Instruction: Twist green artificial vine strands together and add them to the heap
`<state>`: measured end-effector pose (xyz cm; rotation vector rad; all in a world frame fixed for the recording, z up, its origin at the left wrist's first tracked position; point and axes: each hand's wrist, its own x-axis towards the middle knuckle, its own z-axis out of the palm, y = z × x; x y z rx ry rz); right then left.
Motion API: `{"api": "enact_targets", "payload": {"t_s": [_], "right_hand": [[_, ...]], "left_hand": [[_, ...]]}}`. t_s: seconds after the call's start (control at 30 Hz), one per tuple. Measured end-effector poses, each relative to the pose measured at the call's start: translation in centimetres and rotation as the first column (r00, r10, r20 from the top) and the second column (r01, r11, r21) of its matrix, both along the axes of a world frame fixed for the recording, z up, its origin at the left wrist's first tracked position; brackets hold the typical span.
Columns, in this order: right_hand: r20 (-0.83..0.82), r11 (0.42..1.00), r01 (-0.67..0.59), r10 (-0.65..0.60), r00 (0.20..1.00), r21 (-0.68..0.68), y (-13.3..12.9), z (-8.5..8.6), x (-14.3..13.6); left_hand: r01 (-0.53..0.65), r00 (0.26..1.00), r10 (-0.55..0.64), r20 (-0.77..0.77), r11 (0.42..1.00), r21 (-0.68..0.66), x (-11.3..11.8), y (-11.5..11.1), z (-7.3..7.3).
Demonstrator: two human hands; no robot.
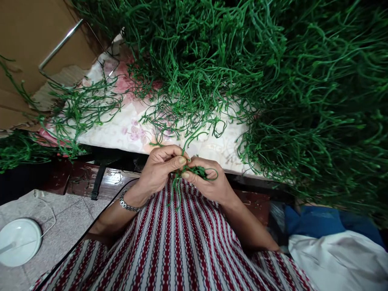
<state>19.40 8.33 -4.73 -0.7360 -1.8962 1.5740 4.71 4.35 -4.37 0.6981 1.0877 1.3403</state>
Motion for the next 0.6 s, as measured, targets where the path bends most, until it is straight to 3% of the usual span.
{"api": "enact_targets", "payload": {"t_s": [0.1,0.2,0.33,0.47,0.6], "right_hand": [[0.015,0.986,0.026,-0.029,0.999,0.162,-0.1,-0.1,0.1],[0.064,0.932,0.063,-0.092,0.994,0.357,-0.4,-0.4,0.2],[0.154,0.871,-0.003,-0.084,0.985,0.491,-0.7,-0.5,0.4],[0.193,0.908,-0.132,0.058,0.980,0.399,0.0,0.0,0.5],[0.069,0.957,-0.215,0.205,0.976,0.195,1.0,0.4,0.4]], "left_hand": [[0.024,1.000,-0.024,-0.011,0.999,0.023,-0.2,-0.2,0.0],[0.095,0.993,-0.092,-0.069,0.995,0.033,-0.5,-0.5,-0.2],[0.180,0.976,-0.172,-0.135,0.982,0.057,-1.0,-1.0,-0.6],[0.139,0.941,-0.093,-0.325,0.983,0.123,-1.2,-1.3,-0.4],[0.292,0.904,-0.210,-0.372,0.940,0.179,-1.7,-1.3,0.1]]}}
